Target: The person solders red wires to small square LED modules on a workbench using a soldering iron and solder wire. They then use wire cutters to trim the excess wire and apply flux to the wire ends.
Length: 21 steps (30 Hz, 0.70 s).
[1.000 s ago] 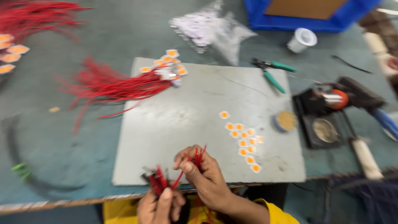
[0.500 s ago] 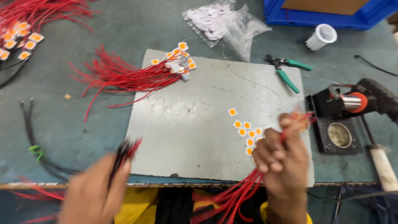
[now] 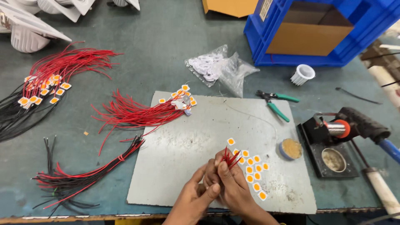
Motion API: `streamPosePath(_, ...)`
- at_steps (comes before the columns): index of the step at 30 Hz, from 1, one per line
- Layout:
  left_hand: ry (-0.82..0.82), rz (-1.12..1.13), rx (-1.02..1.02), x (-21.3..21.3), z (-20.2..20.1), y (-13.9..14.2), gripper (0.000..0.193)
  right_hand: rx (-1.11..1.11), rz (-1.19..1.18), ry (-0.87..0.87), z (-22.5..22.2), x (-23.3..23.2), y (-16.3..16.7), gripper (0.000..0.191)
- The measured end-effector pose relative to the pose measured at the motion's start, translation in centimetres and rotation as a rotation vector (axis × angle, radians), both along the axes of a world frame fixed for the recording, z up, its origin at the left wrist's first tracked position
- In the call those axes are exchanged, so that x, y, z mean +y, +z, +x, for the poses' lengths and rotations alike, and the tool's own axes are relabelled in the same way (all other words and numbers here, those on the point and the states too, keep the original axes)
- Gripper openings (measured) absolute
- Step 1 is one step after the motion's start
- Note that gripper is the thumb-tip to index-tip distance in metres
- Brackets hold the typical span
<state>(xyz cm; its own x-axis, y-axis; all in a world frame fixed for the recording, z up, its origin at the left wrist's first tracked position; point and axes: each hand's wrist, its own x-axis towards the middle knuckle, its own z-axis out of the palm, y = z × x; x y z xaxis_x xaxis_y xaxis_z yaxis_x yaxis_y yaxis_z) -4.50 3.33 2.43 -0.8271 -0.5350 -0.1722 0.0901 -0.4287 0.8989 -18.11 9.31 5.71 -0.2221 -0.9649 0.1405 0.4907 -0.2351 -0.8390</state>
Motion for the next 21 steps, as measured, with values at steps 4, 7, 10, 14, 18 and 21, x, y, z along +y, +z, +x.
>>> streamPosePath(4, 0.132, -0.644, -0.138, -1.2, 1.3, 2.1, 0.061, 0.376, -0.126, -0.050, -1.8, 0.5, 1.4, 0.022)
streamPosePath(7, 0.124, -1.166, -0.279, -2.7, 2.6, 5.9, 0.043, 0.596, -0.166, -0.134, -2.8, 0.4, 3.6, 0.026)
streamPosePath(10, -0.134, -1.307, -0.451, -3.7, 3.9, 8.7, 0.037, 0.541, -0.274, 0.014, -3.1, 0.7, 5.0, 0.030)
streamPosePath(14, -0.604, -0.069, 0.206, -1.4, 4.1, 7.3, 0.032, 0.312, -0.338, 0.361, -2.3, 1.4, 3.9, 0.031)
streamPosePath(18, -0.395, 0.518, 0.267, 1.9, 3.1, 2.6, 0.036, 0.064, -0.252, 0.439, -1.6, 1.6, 1.5, 0.030)
streamPosePath(21, -0.057, 0.060, 0.174, 3.0, 2.3, 0.4, 0.039, -0.093, -0.029, 0.215, -0.7, 2.5, -0.1, 0.034)
